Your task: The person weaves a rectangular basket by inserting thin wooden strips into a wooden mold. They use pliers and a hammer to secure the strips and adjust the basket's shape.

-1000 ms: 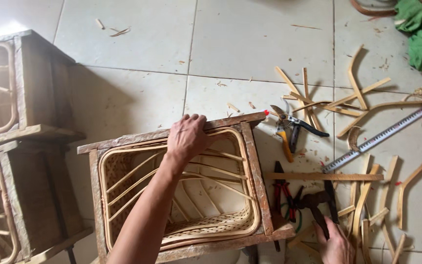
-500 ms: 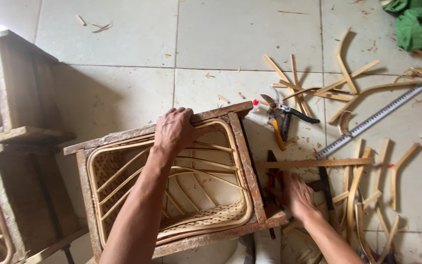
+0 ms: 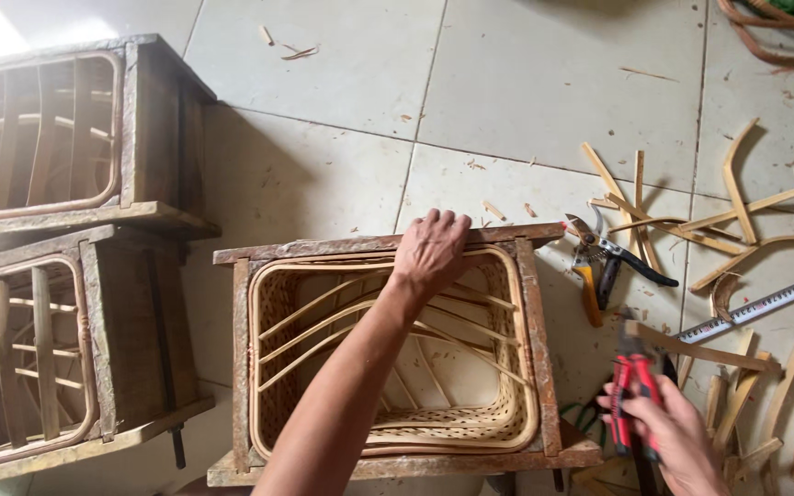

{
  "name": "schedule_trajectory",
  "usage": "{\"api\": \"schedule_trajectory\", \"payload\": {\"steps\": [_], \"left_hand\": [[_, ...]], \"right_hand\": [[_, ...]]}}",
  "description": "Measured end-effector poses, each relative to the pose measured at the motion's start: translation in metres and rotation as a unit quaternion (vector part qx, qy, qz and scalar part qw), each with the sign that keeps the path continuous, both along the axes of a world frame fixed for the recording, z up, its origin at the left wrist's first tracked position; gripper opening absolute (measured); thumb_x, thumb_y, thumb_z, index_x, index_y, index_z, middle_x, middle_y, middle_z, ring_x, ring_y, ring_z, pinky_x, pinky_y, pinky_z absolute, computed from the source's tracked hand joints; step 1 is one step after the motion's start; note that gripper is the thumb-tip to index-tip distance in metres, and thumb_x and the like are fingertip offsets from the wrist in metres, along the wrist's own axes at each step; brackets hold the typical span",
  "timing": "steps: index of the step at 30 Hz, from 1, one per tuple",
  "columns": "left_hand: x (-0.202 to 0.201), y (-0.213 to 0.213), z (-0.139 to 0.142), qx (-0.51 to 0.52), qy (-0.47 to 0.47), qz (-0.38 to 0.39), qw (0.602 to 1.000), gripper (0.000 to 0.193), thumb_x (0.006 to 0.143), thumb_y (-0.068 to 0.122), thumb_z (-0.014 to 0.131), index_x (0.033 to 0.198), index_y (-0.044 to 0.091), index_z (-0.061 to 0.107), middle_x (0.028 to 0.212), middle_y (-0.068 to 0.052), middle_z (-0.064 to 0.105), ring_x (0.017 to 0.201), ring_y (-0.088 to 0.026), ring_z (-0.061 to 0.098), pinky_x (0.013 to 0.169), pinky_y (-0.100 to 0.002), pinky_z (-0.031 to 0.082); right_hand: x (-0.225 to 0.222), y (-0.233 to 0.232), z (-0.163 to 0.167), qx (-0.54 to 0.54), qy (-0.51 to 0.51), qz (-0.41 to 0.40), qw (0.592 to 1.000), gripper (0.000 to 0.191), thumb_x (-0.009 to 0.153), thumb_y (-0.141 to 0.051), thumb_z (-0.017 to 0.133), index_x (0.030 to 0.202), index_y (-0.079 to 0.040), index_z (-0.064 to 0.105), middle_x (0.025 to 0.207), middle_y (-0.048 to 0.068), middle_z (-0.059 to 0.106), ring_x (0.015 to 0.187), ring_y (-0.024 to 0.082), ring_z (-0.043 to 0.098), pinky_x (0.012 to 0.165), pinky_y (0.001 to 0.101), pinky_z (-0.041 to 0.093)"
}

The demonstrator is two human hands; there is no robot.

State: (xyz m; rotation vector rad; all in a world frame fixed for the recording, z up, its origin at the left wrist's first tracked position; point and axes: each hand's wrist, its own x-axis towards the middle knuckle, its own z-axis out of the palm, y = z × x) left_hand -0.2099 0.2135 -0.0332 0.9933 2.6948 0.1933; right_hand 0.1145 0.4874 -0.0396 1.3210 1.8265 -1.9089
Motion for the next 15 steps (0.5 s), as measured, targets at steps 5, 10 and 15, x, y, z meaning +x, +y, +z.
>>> {"api": "schedule_trajectory", "payload": {"steps": [5,10,15], "left_hand": [[-0.003,0.005,-0.022,-0.009,-0.01,-0.028,1.0,0.033,0.105,0.022,0.049,0.132,0.003,0.055,0.118,-0.016,0.064,0.102,-0.024,0.062,0.076,-0.035,0.059],[-0.003,0.009,-0.016,-0.008,-0.004,-0.038,0.999,0.033,0.102,0.016,0.044,0.131,0.004,0.052,0.113,-0.015,0.062,0.098,-0.022,0.06,0.072,-0.035,0.057],[-0.001,0.01,0.001,0.003,0.001,-0.02,1.0,0.022,0.105,0.017,0.044,0.118,0.005,0.058,0.11,-0.012,0.064,0.101,-0.02,0.061,0.078,-0.037,0.055]], "right_hand": [[-0.016,-0.051,0.064,-0.11,0.075,-0.016,0.991,0.034,0.089,-0.008,0.059,0.116,0.01,0.05,0.134,0.028,0.062,0.12,0.039,0.065,0.096,0.0572,0.055],[-0.076,-0.129,0.11,-0.251,0.042,0.011,0.967,0.049,0.084,-0.016,0.055,0.13,0.0,0.059,0.132,0.02,0.064,0.119,0.038,0.066,0.1,0.0557,0.052],[-0.131,-0.165,0.134,-0.294,-0.013,-0.009,0.956,0.048,0.089,-0.019,0.053,0.132,0.003,0.058,0.124,0.019,0.067,0.113,0.032,0.065,0.101,0.05,0.05]]}}
